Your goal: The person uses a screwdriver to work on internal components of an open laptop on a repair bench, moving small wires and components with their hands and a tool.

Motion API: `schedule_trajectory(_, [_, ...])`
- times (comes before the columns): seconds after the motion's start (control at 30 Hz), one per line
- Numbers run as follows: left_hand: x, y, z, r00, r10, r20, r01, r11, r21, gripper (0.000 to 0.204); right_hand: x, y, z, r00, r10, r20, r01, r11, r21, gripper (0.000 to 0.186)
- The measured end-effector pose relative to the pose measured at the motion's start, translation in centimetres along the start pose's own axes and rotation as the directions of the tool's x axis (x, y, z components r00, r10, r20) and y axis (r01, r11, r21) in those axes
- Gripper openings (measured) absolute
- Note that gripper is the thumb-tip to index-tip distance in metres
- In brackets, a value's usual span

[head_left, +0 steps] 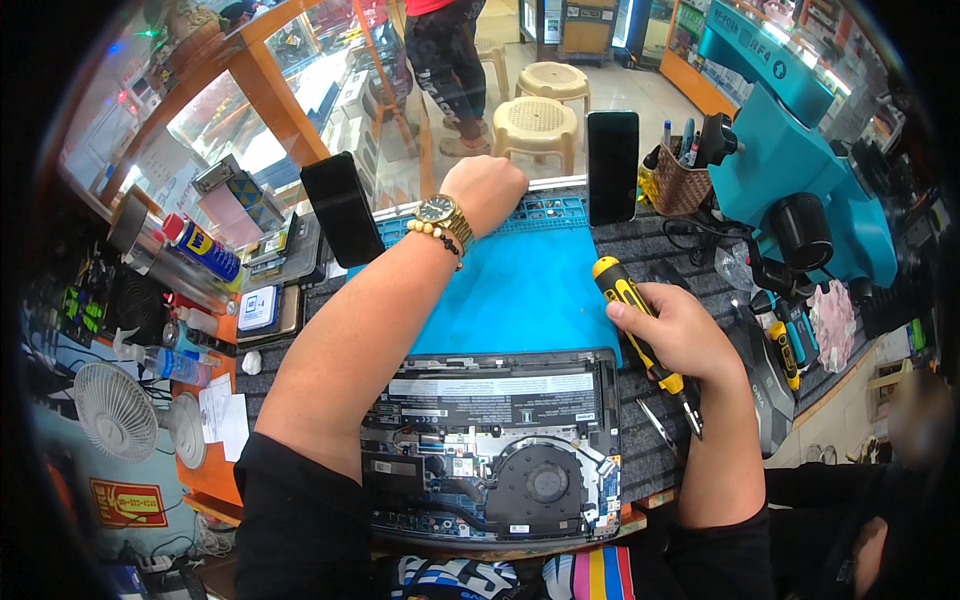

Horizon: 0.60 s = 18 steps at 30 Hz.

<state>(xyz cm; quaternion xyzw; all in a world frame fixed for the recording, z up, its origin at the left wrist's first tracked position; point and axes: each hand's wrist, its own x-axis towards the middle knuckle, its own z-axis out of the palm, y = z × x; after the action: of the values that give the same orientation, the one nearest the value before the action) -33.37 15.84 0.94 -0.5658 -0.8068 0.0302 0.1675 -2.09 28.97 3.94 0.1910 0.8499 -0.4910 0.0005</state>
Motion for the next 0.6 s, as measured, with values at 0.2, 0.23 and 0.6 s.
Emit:
schedule_trajectory(0.2, [0.2, -0.2, 0.1, 0.999, 0.044, 0.031, -0.044, 0.999, 0.01, 0.016, 0.1, 0.0, 0.1, 1.0, 0.006, -0.006, -0.006, 1.0, -0.01, 0.057])
schedule_trajectory(0.23, [0.1, -0.2, 0.1, 0.998, 0.057, 0.005, -0.057, 0.998, -0.006, 0.016, 0.1, 0.0, 0.1, 1.0, 0.003, -0.012, -0.003, 1.0, -0.002, 0.057])
schedule_trajectory(0.6, [-3.9, -1.7, -3.3, 0.965, -0.155, -0.212, -0.012, 0.78, -0.626, 0.015, 0.4, 0.3, 0.8, 1.0, 0.011, 0.01, -0.011, 0.999, 0.037, 0.057])
